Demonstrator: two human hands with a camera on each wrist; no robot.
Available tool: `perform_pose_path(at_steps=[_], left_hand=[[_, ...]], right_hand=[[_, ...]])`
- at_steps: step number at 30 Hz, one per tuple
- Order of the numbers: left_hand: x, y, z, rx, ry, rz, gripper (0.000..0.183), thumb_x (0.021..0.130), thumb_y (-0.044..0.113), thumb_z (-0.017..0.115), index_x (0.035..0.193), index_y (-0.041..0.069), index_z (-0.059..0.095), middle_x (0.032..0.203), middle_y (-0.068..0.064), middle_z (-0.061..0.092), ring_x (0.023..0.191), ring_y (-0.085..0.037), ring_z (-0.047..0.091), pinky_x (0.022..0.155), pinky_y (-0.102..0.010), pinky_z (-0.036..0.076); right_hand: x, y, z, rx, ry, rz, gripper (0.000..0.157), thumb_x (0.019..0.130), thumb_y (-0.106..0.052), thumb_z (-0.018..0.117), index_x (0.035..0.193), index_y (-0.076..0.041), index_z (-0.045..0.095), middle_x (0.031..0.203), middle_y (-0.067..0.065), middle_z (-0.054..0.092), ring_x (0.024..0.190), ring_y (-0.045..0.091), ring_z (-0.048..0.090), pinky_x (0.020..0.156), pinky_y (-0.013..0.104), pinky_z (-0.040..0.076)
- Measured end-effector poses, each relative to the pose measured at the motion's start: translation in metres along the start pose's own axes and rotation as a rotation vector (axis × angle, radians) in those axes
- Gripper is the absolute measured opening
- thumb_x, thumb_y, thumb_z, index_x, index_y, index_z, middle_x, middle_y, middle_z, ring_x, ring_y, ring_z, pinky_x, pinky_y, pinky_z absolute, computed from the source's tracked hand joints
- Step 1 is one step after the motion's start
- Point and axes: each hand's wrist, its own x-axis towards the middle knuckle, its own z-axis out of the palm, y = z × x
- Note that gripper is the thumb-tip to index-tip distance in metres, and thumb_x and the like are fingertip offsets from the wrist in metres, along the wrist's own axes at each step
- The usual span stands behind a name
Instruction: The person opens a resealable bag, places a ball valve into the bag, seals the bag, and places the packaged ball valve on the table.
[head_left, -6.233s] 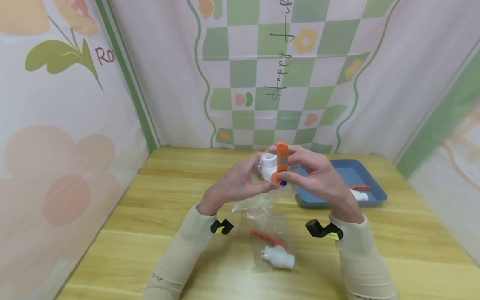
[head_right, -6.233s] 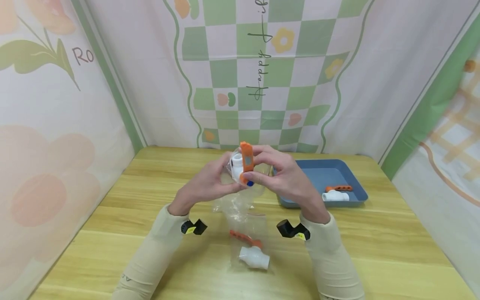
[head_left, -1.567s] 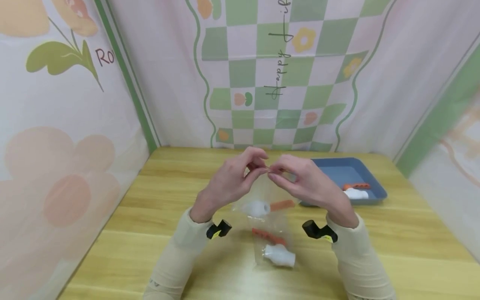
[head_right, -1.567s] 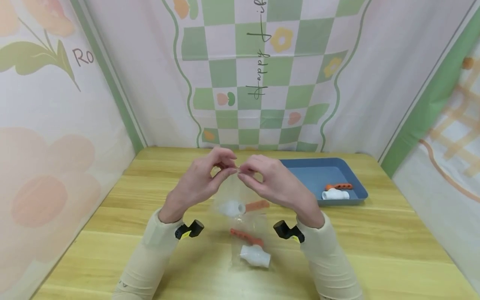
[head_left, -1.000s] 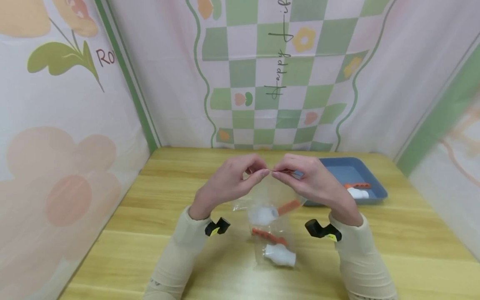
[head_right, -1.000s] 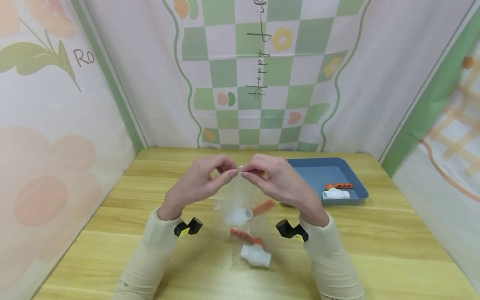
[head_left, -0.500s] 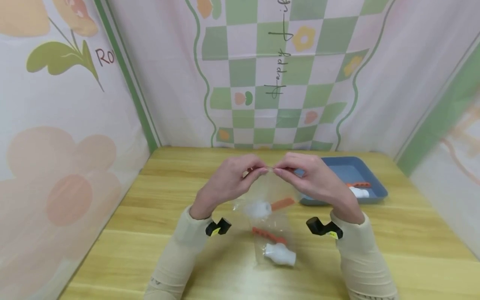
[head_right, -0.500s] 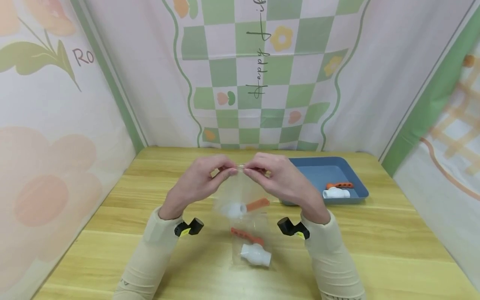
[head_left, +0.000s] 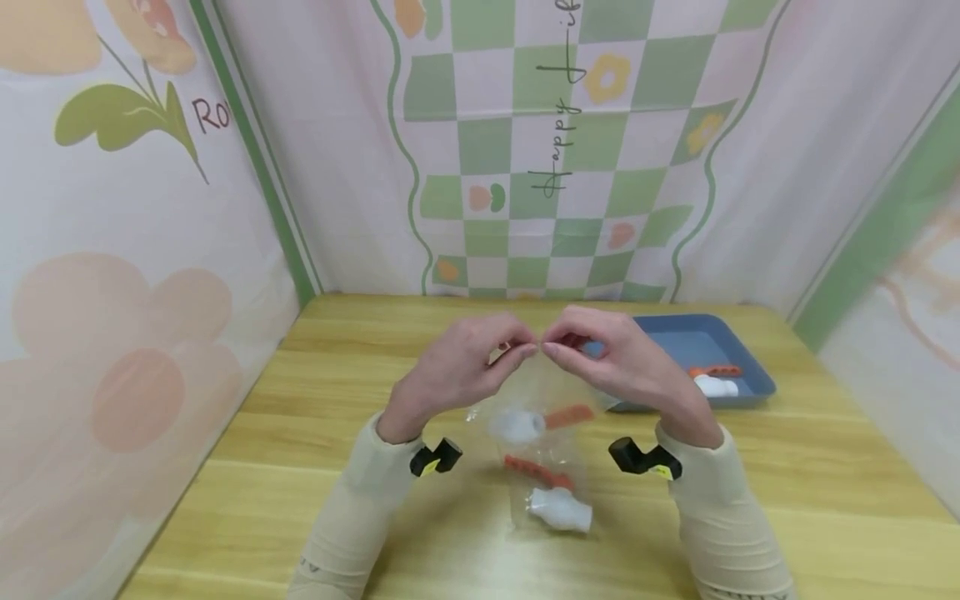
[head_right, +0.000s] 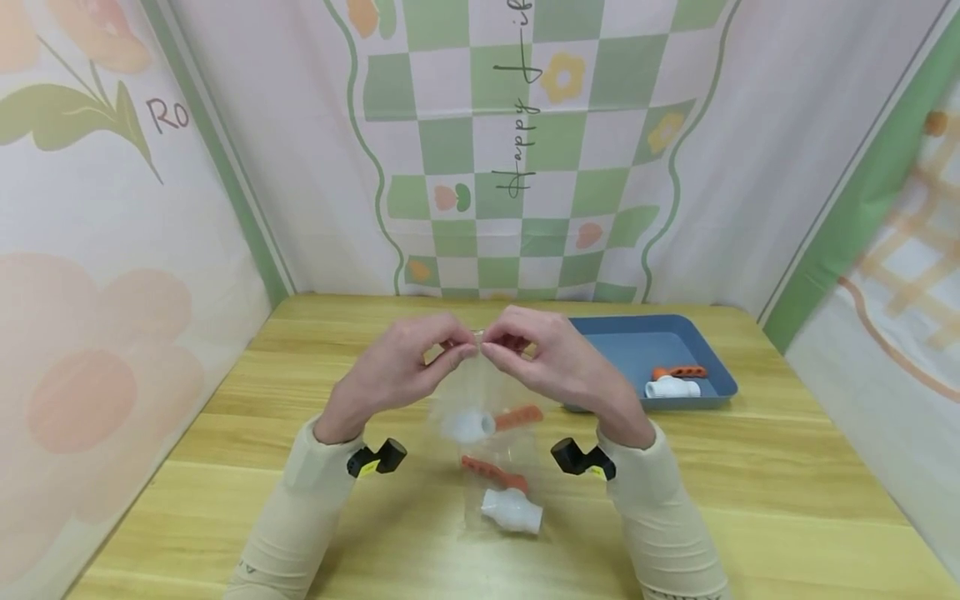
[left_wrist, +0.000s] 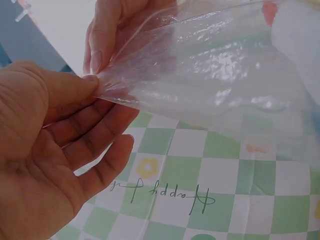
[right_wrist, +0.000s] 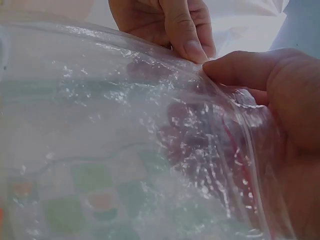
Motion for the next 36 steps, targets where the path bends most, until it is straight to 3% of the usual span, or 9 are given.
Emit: perform_pose_path(at_steps=[13, 16, 22, 30, 36], left_hand=[[-0.0021, 0.0019, 0.0025, -0.010, -0.015, -0.005, 0.004, 0.095, 0.009, 0.064, 0.097, 0.006, 0.066, 0.087, -0.001, 0.068, 0.073, -0.005, 0.059, 0.069, -0.024, 0.054], [-0.0016, 0.0019, 0.0029, -0.014, -0.014, -0.011, 0.005, 0.095, 0.009, 0.064, 0.097, 0.006, 0.066, 0.086, -0.001, 0.068, 0.073, -0.005, 0.058, 0.069, -0.024, 0.054], [-0.0005, 0.0028, 0.0023, -0.010, -0.005, -0.015, 0.005, 0.095, 0.009, 0.064, 0.097, 0.006, 0.068, 0.087, -0.001, 0.069, 0.074, -0.005, 0.059, 0.070, -0.016, 0.050], [0.0002, 0.0027, 0.0020, -0.012, 0.003, -0.003, 0.006, 0.095, 0.009, 0.063, 0.098, 0.006, 0.068, 0.087, -0.001, 0.069, 0.074, -0.005, 0.060, 0.070, -0.014, 0.048], [-0.0009, 0.0009, 0.0018, -0.018, 0.007, -0.001, 0.006, 0.096, 0.009, 0.062, 0.098, 0.006, 0.067, 0.088, -0.001, 0.069, 0.075, -0.005, 0.060, 0.070, -0.014, 0.048]], right_hand=[[-0.0007, 0.0002, 0.0022, 0.024, -0.043, 0.047, 0.004, 0.092, -0.009, 0.067, 0.094, -0.012, 0.069, 0.085, -0.007, 0.065, 0.074, 0.003, 0.060, 0.067, 0.018, 0.051], [-0.0003, -0.0009, 0.0023, 0.001, -0.024, 0.016, 0.003, 0.092, -0.009, 0.068, 0.093, -0.011, 0.069, 0.084, -0.007, 0.065, 0.073, 0.002, 0.059, 0.066, 0.017, 0.050], [0.0014, -0.0046, 0.0031, -0.060, 0.030, -0.086, 0.016, 0.084, 0.003, 0.072, 0.091, -0.011, 0.069, 0.082, -0.006, 0.065, 0.072, -0.001, 0.057, 0.066, 0.014, 0.048], [-0.0004, -0.0046, 0.0034, -0.089, 0.036, -0.121, 0.003, 0.091, -0.007, 0.068, 0.094, -0.009, 0.069, 0.085, -0.004, 0.067, 0.076, 0.000, 0.059, 0.069, 0.012, 0.049], [-0.0006, -0.0051, 0.0026, -0.112, 0.030, -0.138, 0.015, 0.084, 0.002, 0.072, 0.092, -0.010, 0.068, 0.084, -0.006, 0.066, 0.076, 0.000, 0.059, 0.069, 0.012, 0.049]])
